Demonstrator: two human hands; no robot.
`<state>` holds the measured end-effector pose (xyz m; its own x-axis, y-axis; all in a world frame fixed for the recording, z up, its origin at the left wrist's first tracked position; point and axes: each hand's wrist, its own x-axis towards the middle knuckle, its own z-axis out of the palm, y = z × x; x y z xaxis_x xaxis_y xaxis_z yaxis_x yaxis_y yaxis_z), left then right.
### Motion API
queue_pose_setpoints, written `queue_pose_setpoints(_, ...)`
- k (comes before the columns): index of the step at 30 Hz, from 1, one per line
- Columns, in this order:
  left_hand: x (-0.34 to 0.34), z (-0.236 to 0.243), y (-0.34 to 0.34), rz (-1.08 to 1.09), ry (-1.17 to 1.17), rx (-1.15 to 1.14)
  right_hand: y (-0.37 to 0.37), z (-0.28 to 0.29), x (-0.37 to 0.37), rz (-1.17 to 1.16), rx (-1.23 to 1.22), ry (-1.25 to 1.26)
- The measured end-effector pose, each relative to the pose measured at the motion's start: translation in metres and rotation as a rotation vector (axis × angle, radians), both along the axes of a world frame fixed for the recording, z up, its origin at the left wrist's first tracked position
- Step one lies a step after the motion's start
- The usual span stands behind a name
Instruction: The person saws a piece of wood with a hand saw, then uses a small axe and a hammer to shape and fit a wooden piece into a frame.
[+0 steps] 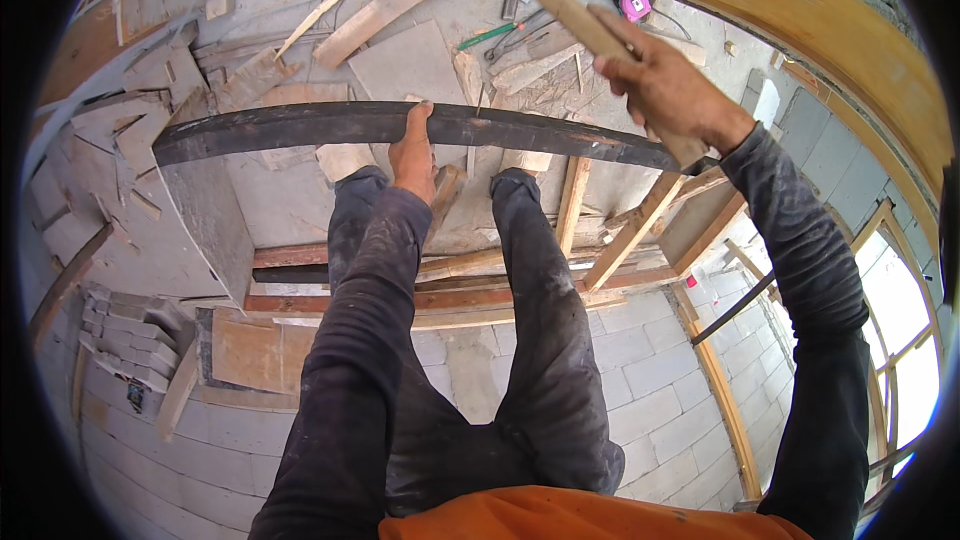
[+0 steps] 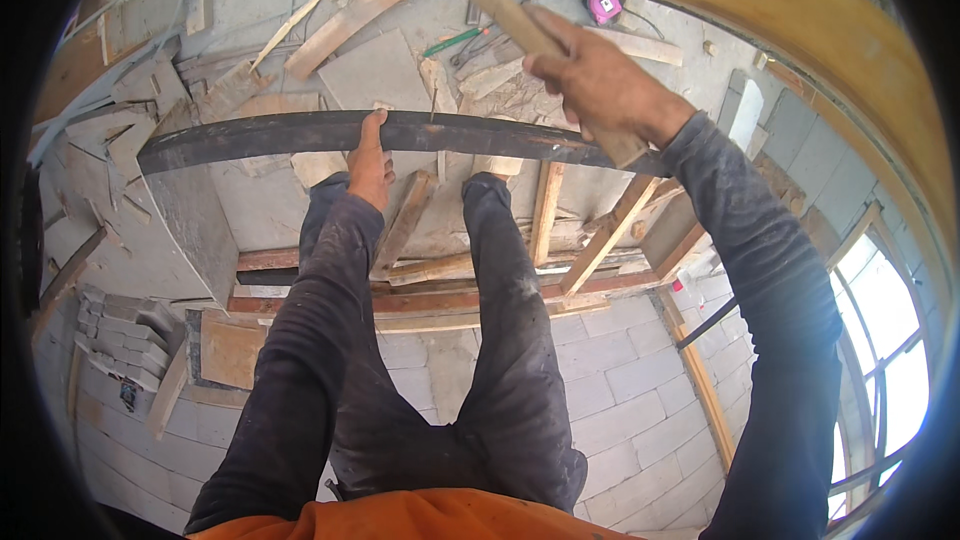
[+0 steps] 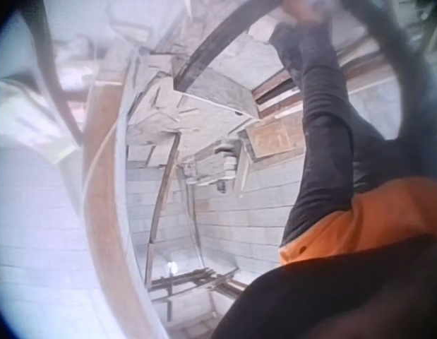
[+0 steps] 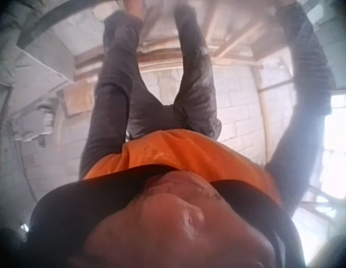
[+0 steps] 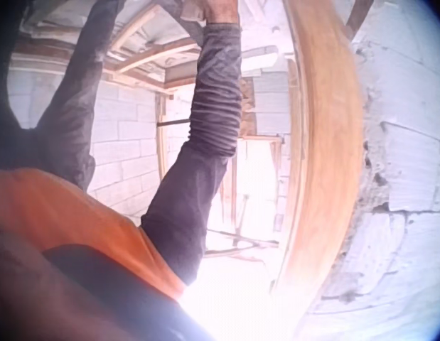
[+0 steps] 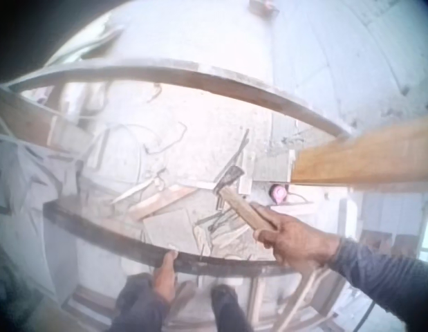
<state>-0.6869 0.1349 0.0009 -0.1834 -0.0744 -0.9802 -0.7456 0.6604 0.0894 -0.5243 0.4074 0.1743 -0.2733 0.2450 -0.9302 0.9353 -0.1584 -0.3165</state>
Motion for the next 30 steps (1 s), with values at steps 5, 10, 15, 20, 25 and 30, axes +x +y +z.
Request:
queue_pose_setpoints(5, 0.005, -0.007, 0.001, -0.038, -0.058, 0.040, 0.006, -0.026, 0.005, -0.114, 0.370, 0.081)
queue_pose_setpoints(10, 0.002, 0.000, 0.005, -0.009, 0.009, -0.012, -0.027, -0.002, 0.013, 0.228, -0.275, -0.024)
queue_pose_setpoints(15, 0.001, -0.003, 0.004, 0.023, 0.007, 0.007, 0.031, 0.014, -0.008, -0.108, 0.131, 0.069)
queue_pose_setpoints(20, 0.006, -0.004, 0.003, 0.012, -0.031, 0.017, -0.014, -0.021, 0.011, -0.106, 0.453, 0.122)
queue_pose_setpoints(25, 0.001, -0.005, -0.007, 0.046, 0.038, 0.026, -0.047, 0.005, 0.021, 0.147, -0.213, -0.019)
queue_pose_setpoints(30, 0.001, -0.006, -0.004, 0.003, 0.008, 0.020, 0.022, 0.016, 0.000, -0.088, 0.237, 0.056)
